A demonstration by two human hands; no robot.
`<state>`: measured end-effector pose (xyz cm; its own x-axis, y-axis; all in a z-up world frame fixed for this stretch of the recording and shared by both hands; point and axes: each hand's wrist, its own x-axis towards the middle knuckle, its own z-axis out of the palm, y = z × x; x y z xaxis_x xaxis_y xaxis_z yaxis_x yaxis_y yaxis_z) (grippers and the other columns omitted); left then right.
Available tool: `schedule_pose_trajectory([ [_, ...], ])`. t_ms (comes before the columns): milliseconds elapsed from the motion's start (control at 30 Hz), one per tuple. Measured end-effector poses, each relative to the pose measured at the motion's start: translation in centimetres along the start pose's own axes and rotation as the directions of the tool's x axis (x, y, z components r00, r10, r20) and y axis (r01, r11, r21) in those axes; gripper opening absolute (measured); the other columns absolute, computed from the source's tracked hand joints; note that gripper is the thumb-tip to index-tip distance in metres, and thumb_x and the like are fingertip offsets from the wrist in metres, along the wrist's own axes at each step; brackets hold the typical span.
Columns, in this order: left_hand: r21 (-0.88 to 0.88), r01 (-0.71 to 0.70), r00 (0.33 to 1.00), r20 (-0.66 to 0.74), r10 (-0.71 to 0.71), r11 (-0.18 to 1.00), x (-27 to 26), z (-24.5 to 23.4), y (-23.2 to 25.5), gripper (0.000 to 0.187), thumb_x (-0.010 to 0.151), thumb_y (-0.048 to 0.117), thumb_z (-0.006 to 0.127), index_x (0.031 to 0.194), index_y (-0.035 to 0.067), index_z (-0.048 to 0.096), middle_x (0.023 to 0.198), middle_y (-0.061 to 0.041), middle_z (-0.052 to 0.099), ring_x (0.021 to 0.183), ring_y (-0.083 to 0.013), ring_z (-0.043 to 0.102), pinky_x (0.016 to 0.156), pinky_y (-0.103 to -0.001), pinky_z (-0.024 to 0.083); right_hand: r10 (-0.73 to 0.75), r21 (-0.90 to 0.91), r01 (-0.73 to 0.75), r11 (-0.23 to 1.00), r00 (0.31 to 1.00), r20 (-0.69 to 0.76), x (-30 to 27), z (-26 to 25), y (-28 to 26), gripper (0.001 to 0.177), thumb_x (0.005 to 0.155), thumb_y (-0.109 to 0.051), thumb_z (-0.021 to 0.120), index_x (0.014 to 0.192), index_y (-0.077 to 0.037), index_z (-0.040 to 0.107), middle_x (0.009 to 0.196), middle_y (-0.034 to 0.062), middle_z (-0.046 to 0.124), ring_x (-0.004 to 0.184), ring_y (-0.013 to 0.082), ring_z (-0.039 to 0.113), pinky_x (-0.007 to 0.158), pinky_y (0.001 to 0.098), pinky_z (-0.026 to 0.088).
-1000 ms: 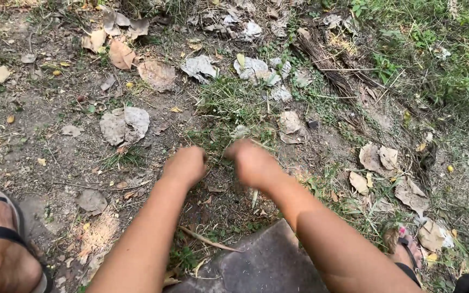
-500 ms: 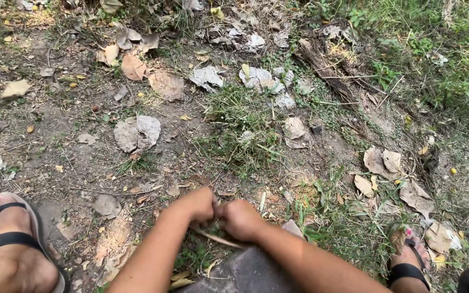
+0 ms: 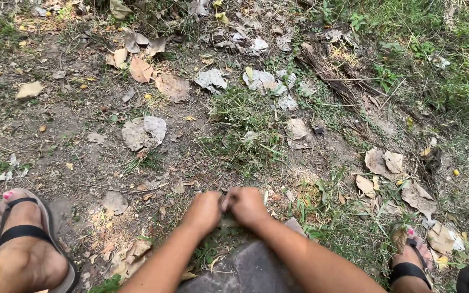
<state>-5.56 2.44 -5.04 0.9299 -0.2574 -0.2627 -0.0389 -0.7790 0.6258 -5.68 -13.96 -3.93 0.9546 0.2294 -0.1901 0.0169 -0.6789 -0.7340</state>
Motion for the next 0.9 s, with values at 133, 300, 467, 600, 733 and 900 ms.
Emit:
schedule_pose_trajectory([
  [133,-0.017,0.005,0.995,-0.099,-0.007,1.0,0.2,-0.5,2.7,0.015,0.079,0.005,0.067,0.09,0.008,0.076,0.094,-0.023,0.074,0.095,-0.0416,0.071,0.085,-0.052,0.055,0.094,0.079,-0.09,0.993,0.995,-0.042,0.6,-1.0,2.0,0.009,0.084,-0.019,0.075,0.086,-0.011,0.079,0.082,0.0099,0.078,0.074,0.0266,0.075,0.074,0.0395,0.058],
  [300,0.202,0.024,0.986,0.154,-0.056,0.979,1.4,-2.6,3.0,0.016,0.081,0.012,0.075,0.096,0.005,0.077,0.102,-0.024,0.072,0.098,-0.0404,0.071,0.087,-0.05,0.056,-0.099,-0.157,0.12,0.98,0.986,0.134,0.8,-2.1,1.7,0.02,0.077,-0.019,0.081,0.095,-0.011,0.076,0.088,0.0119,0.076,0.08,0.0285,0.074,0.08,0.0397,0.058],
  [467,0.284,0.025,0.952,0.287,-0.11,0.958,0.8,-2.3,2.5,0.023,0.077,0.008,0.078,0.098,0.001,0.076,0.105,-0.024,0.073,0.1,-0.0373,0.073,0.088,-0.047,0.058,0.137,-0.499,0.085,0.862,0.91,0.39,-2.0,-6.0,-6.1,0.035,0.073,-0.035,0.087,0.094,-0.01,0.076,0.094,0.0135,0.075,0.09,0.0317,0.073,0.083,0.043,0.058],
  [600,0.307,-0.012,0.935,0.342,-0.099,0.951,0.9,-1.1,1.2,0.024,0.074,0.008,0.077,0.097,0.0,0.077,0.104,-0.024,0.074,0.099,-0.036,0.074,0.088,-0.045,0.06,0.142,-0.634,0.237,0.736,0.862,0.487,-2.0,-2.5,-2.5,0.04,0.072,-0.04,0.087,0.093,-0.008,0.077,0.099,0.0149,0.075,0.096,0.034,0.072,0.084,0.0457,0.058],
  [733,0.31,-0.058,0.94,0.337,-0.053,0.949,1.3,-0.1,0.5,0.025,0.073,0.008,0.076,0.097,0.002,0.078,0.104,-0.024,0.075,0.099,-0.0361,0.075,0.087,-0.045,0.06,0.063,-0.664,0.291,0.688,0.889,0.454,-1.7,-1.2,-0.2,0.024,0.081,-0.029,0.077,0.092,-0.008,0.078,0.098,0.0155,0.076,0.094,0.0348,0.074,0.082,0.0467,0.06],
  [900,0.328,-0.051,0.925,0.371,-0.079,0.943,-2.7,-3.9,6.3,0.04,0.072,0.029,0.088,0.101,0.005,0.076,0.107,-0.02,0.072,0.103,-0.0364,0.071,0.092,-0.047,0.056,-0.08,-0.6,0.307,0.738,0.924,0.374,-4.1,-2.7,-2.3,0.033,0.081,-0.037,0.076,0.084,-0.004,0.075,0.094,0.0179,0.074,0.092,0.0371,0.071,0.08,0.0482,0.057],
])
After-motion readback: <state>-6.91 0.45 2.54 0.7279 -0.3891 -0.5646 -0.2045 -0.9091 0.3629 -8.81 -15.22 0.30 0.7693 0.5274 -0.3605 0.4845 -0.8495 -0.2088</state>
